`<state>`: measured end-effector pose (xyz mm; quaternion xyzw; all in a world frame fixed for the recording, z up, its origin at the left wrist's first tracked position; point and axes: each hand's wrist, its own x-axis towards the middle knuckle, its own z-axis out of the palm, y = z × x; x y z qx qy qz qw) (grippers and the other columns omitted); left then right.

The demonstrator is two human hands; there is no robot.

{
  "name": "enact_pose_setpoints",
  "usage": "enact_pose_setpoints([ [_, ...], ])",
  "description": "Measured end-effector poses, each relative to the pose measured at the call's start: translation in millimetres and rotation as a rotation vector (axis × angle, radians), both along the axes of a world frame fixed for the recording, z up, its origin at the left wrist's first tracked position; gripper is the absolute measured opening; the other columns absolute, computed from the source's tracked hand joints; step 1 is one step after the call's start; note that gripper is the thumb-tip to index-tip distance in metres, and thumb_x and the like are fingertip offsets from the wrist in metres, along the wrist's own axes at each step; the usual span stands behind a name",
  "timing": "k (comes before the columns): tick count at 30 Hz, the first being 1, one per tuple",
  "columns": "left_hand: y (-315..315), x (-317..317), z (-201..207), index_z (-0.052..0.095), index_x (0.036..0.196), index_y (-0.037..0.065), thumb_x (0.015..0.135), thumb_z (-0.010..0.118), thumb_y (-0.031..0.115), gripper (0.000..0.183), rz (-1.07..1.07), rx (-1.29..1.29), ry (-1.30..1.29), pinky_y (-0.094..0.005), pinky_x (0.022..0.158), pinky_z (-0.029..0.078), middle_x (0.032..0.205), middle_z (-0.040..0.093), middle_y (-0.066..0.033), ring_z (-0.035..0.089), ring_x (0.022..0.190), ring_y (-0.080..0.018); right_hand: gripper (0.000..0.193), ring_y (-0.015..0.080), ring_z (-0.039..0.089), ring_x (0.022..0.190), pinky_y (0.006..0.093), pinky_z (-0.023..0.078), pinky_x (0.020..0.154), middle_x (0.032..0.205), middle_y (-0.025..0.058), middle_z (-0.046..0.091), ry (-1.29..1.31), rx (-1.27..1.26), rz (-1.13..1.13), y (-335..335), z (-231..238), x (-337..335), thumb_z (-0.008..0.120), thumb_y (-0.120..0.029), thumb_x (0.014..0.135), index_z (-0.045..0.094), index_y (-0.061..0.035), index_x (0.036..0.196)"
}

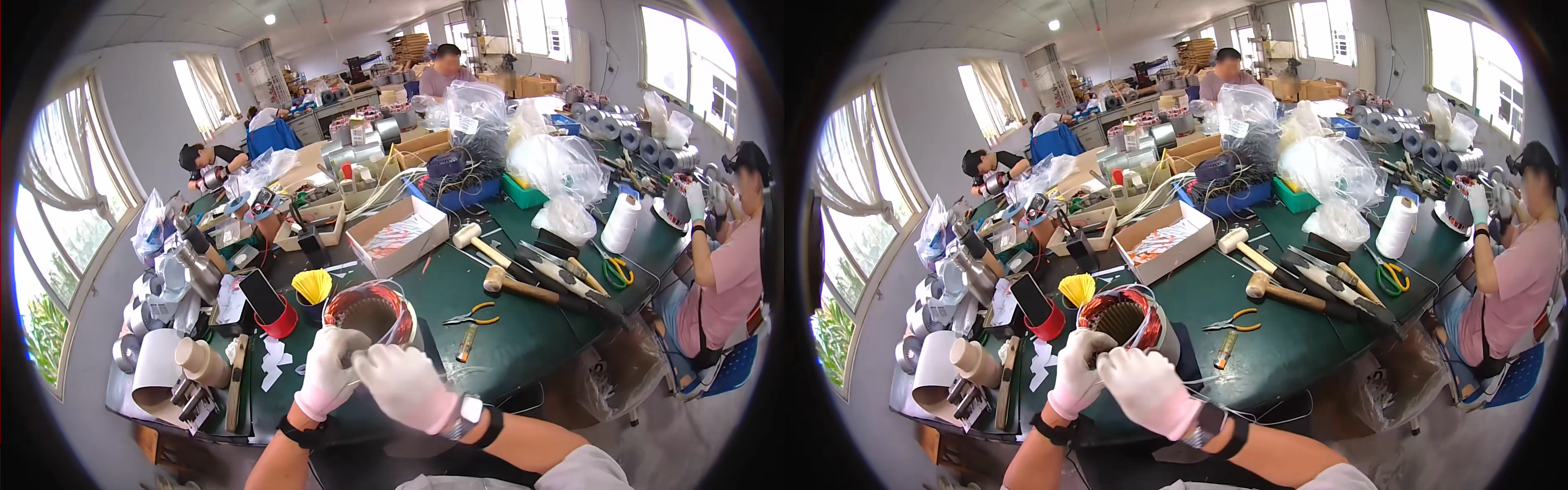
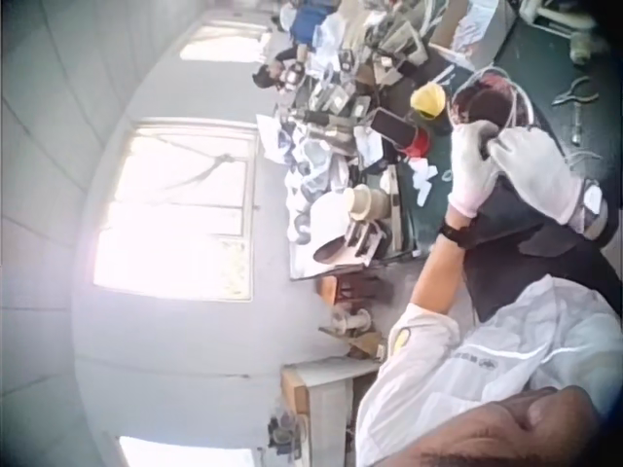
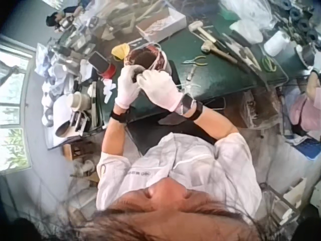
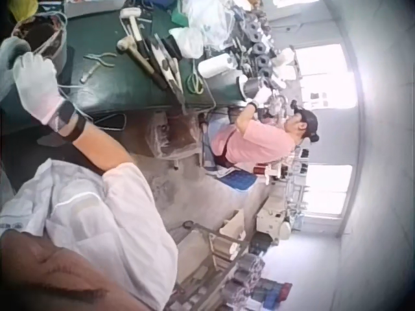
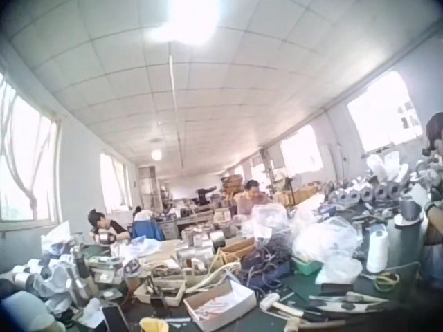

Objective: The person threads a white wire through the slots of a motor stator, looping and tying it to secure the copper windings. The person uses a small pair of pliers to pull the wire tight and trim it.

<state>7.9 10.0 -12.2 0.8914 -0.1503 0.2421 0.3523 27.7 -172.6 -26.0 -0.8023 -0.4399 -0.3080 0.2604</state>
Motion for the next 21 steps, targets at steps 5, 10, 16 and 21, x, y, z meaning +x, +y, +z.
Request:
enact_pose_setpoints([
  [5, 15, -2, 9, 0.074, 0.103, 0.005, 0.075, 0.085, 0.004, 0.031, -0.036, 0.017, 0.12, -0.0426, 0.091, 0.054, 0.1, 0.069, -0.0117, 0.066, 0.101, -0.0335, 0.045, 0.0209, 0.071, 0.083, 0.0347, 0.057, 0.072, 0.101, 0.0057, 0.064, 0.128, 0.011, 0.085, -23, 6, -16, 0.066, -0.015, 0.091, 0.061, -0.0049, 0.134],
  [10, 9, -6, 22, 0.072, 0.109, 0.004, 0.074, 0.087, 0.005, 0.038, -0.086, 0.177, -0.012, -0.0427, 0.093, 0.053, 0.102, 0.069, -0.0117, 0.065, 0.104, -0.0338, 0.048, 0.0281, 0.075, 0.082, 0.0389, 0.06, 0.071, 0.137, 0.0163, 0.069, 0.208, 0.114, 0.075, -64, 8, -4, 0.068, -0.011, 0.093, 0.061, -0.0026, 0.139],
  [16, 6, -12, 15, 0.069, 0.117, 0.003, 0.079, 0.086, 0.005, 0.042, -0.045, 0.021, 0.158, -0.0403, 0.087, 0.056, 0.109, 0.068, -0.0132, 0.066, 0.103, -0.0324, 0.043, 0.0256, 0.076, 0.081, 0.0382, 0.06, 0.069, 0.143, 0.0159, 0.067, 0.211, -0.027, 0.085, -42, -5, 11, 0.064, -0.013, 0.097, 0.061, -0.0038, 0.139],
  [21, 11, -5, 10, 0.068, 0.119, 0.003, 0.08, 0.087, 0.006, 0.043, -0.074, 0.04, 0.124, -0.0416, 0.089, 0.055, 0.112, 0.068, -0.0138, 0.065, 0.104, -0.0343, 0.037, 0.0324, 0.076, 0.089, 0.04, 0.062, 0.075, 0.136, 0.0168, 0.07, 0.297, 0.1, 0.168, -53, 10, 16, 0.065, -0.008, 0.098, 0.065, -0.0053, 0.135],
])
